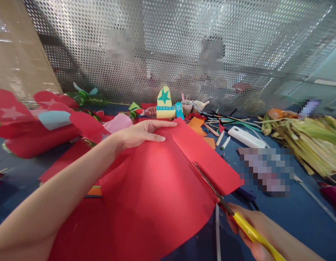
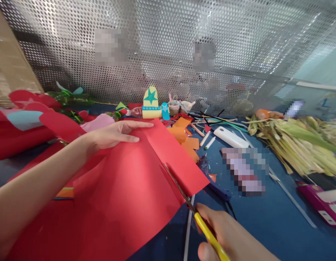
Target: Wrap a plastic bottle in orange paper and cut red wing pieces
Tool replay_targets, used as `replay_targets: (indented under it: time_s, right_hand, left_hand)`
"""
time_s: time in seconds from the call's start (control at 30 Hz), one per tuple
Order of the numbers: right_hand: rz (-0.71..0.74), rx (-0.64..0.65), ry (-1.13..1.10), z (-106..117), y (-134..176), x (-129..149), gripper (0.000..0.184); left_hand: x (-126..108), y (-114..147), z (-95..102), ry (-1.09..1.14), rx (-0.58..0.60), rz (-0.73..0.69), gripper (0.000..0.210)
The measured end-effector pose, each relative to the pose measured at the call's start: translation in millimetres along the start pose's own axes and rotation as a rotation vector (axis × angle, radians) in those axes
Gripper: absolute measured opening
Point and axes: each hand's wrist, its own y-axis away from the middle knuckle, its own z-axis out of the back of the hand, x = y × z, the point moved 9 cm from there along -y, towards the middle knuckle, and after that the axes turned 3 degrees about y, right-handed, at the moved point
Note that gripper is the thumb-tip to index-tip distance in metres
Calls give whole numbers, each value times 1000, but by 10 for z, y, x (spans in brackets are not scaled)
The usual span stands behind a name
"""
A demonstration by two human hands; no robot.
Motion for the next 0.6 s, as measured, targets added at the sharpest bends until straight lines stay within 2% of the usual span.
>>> replay_targets:
  time_s: [0.23, 0.43, 0.6]
  right_hand:
    - [7, -19, -5, 16, -1, 96, 31]
    - [3, -39, -4, -22, -57, 129, 66]
    - [-15, -42, 54, -3, 3, 132, 56]
  left_hand:
    - [17, 2, -1, -8, 1, 13, 52]
    - [22, -2, 13, -7, -1, 11, 52]
    - [35, 2, 1, -21, 1, 17, 52]
